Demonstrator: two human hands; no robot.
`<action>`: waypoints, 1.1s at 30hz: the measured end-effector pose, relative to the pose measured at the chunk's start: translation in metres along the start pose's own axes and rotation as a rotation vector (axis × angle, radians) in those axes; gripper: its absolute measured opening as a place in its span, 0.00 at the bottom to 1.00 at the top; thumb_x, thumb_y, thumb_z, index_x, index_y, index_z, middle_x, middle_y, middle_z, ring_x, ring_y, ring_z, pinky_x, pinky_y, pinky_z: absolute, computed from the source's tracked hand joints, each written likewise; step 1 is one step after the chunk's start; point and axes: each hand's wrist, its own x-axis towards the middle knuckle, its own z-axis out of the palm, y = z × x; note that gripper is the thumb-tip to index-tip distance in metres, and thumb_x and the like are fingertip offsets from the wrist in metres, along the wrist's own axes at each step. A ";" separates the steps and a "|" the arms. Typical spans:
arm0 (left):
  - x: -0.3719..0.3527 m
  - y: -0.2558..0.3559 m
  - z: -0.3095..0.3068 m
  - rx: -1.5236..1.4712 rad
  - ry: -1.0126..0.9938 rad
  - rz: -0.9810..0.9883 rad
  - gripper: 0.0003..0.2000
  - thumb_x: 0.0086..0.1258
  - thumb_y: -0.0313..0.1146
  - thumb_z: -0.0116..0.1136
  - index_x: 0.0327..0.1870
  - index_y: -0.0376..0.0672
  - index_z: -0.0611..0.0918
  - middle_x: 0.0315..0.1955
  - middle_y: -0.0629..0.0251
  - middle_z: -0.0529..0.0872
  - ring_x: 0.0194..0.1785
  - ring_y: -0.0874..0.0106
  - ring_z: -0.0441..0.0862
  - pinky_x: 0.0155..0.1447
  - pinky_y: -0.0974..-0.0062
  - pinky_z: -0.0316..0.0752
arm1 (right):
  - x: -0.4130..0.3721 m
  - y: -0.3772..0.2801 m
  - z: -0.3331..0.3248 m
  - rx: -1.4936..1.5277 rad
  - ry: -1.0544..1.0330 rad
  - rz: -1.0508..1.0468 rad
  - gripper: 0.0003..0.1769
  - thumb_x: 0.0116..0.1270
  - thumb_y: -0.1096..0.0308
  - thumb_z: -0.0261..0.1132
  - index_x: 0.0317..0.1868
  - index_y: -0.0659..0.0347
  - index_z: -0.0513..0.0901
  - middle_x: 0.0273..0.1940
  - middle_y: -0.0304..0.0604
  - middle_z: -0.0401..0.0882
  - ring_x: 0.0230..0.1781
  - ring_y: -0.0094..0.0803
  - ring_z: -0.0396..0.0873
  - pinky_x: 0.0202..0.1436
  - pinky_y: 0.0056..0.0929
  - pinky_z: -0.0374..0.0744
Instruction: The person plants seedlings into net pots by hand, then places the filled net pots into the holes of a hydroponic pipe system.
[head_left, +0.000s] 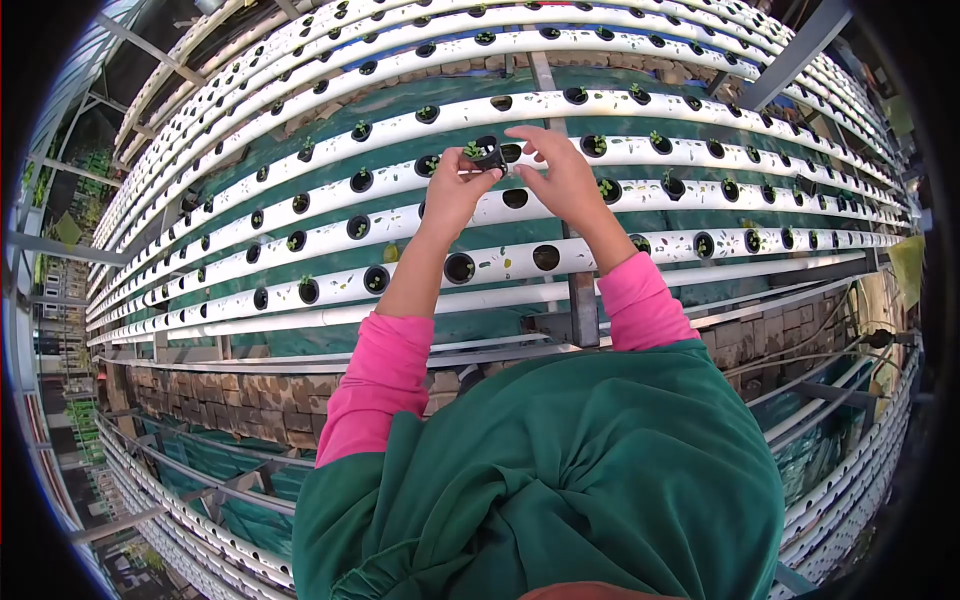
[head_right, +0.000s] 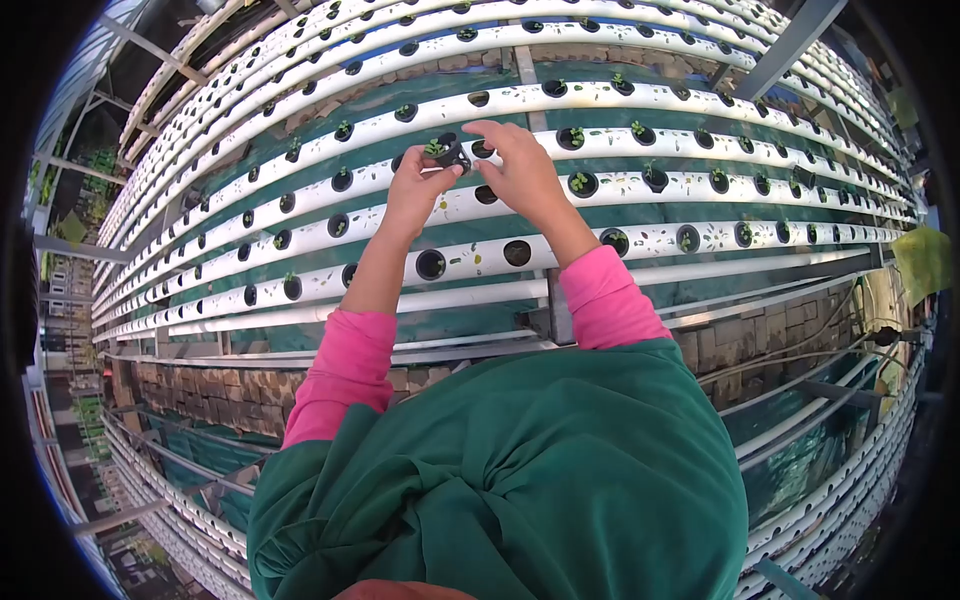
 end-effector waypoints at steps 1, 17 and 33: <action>0.003 -0.003 -0.002 0.042 -0.021 0.036 0.19 0.60 0.30 0.68 0.48 0.35 0.73 0.39 0.62 0.83 0.41 0.74 0.82 0.43 0.77 0.75 | 0.006 0.000 0.002 -0.023 -0.090 -0.013 0.14 0.60 0.77 0.63 0.47 0.58 0.81 0.40 0.43 0.82 0.39 0.35 0.79 0.42 0.30 0.77; -0.002 -0.029 -0.105 0.152 0.093 -0.078 0.23 0.67 0.34 0.61 0.62 0.38 0.73 0.52 0.60 0.79 0.48 0.75 0.78 0.51 0.78 0.72 | 0.109 0.144 0.086 -0.243 0.182 0.347 0.08 0.59 0.72 0.64 0.40 0.58 0.81 0.33 0.51 0.84 0.37 0.48 0.83 0.42 0.41 0.79; -0.005 -0.035 -0.165 0.200 0.119 -0.116 0.23 0.66 0.35 0.62 0.61 0.39 0.74 0.51 0.61 0.80 0.46 0.76 0.78 0.48 0.78 0.74 | 0.074 0.069 0.147 -0.173 -0.340 0.282 0.26 0.51 0.63 0.73 0.53 0.55 0.81 0.49 0.50 0.82 0.48 0.46 0.80 0.54 0.39 0.76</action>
